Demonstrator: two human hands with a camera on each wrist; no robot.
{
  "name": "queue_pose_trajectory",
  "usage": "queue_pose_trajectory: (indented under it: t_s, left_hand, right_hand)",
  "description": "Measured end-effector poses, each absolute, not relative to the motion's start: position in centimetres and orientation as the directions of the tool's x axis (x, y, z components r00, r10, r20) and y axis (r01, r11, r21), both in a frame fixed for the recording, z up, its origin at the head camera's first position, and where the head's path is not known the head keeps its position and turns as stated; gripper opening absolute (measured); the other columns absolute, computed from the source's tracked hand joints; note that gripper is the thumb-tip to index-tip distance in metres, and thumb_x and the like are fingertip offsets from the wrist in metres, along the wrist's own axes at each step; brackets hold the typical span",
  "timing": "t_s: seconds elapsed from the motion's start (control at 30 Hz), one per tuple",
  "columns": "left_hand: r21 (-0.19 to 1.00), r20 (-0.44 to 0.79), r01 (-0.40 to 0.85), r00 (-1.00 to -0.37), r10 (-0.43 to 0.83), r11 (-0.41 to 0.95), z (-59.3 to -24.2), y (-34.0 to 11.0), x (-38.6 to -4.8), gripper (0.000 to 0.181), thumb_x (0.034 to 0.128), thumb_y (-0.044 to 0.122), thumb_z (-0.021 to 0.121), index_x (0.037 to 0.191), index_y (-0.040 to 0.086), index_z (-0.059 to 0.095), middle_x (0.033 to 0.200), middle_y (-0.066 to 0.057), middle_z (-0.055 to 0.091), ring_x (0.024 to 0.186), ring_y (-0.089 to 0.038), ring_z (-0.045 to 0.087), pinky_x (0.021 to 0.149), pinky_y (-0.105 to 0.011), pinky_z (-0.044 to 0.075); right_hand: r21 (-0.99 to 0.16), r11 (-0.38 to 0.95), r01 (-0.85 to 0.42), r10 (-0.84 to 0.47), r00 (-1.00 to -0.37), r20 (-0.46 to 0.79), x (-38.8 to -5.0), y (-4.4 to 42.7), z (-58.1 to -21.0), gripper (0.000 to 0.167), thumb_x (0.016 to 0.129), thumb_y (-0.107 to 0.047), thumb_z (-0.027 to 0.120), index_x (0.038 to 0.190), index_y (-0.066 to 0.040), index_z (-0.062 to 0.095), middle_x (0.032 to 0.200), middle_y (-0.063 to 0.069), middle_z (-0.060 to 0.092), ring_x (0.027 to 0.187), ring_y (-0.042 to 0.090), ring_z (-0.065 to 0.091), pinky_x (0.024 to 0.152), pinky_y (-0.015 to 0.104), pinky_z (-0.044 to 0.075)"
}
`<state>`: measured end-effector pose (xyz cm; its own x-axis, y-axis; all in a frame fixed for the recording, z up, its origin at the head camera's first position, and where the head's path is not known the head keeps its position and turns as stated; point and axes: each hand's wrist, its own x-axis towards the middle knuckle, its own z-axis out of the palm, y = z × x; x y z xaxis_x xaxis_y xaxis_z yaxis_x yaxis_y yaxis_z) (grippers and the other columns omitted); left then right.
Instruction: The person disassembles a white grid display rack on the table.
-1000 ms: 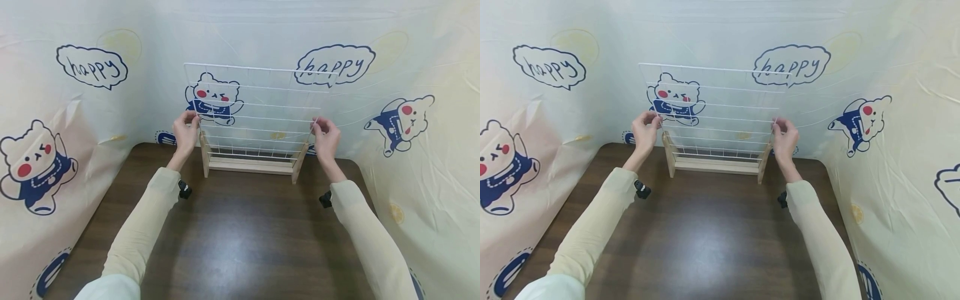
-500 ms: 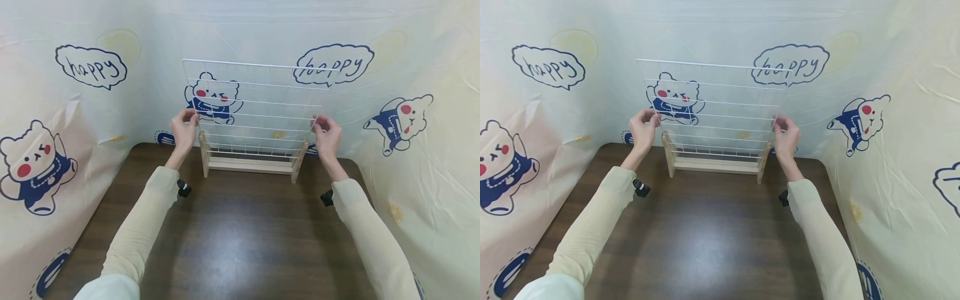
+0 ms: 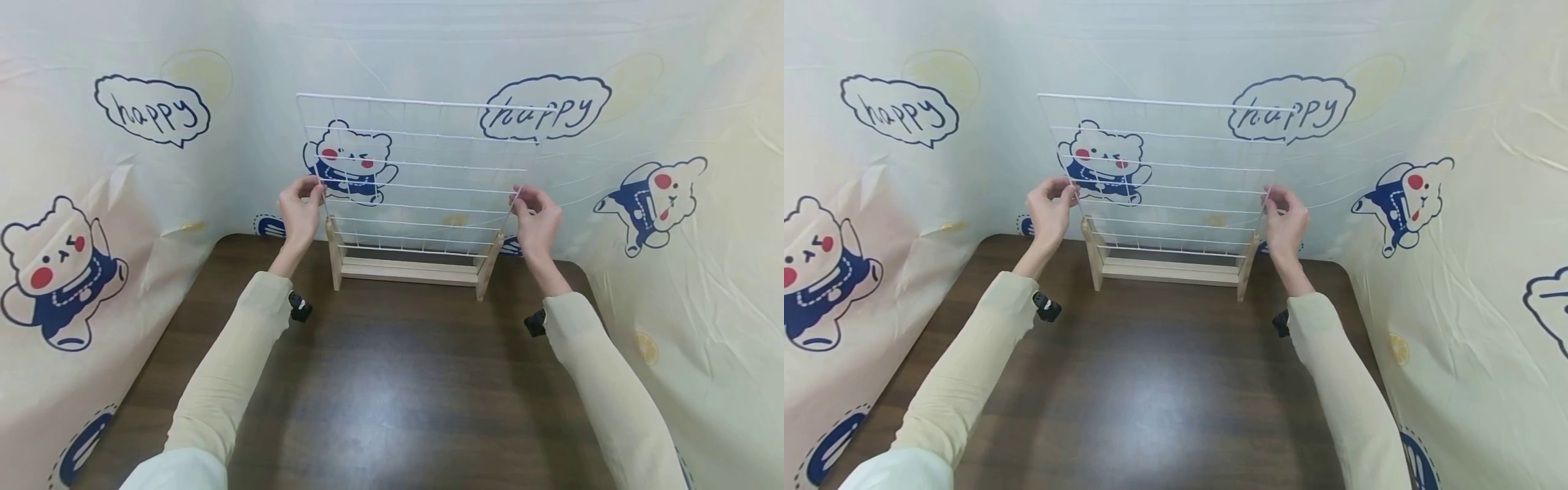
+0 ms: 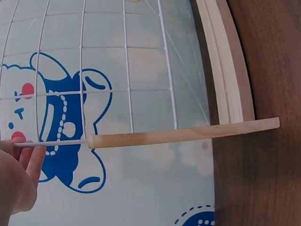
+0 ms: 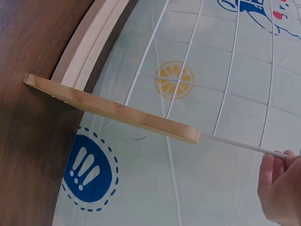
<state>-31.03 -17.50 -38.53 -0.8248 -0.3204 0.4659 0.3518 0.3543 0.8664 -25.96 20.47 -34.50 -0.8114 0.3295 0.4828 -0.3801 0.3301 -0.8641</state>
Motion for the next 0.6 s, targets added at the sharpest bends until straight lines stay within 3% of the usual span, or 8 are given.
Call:
queue_pose_trajectory:
  t_s: [0.6]
  left_hand:
    - [0.865, 0.478, 0.374, -0.815, -0.326, 0.334, -37.81, -17.54, -31.04, 0.019, 0.0929, 0.013, 0.065, 0.103, -0.002, 0.070, 0.094, -0.011, 0.068, 0.082, -0.016, 0.061, 0.074, -0.022, 0.055]
  right_hand:
    - [-0.871, 0.297, -0.390, 0.355, -0.802, 0.480, -26.06, 20.63, -33.97, 0.016, 0.090, 0.007, 0.061, 0.104, 0.011, 0.067, 0.098, 0.023, 0.069, 0.082, 0.020, 0.067, 0.073, 0.021, 0.054]
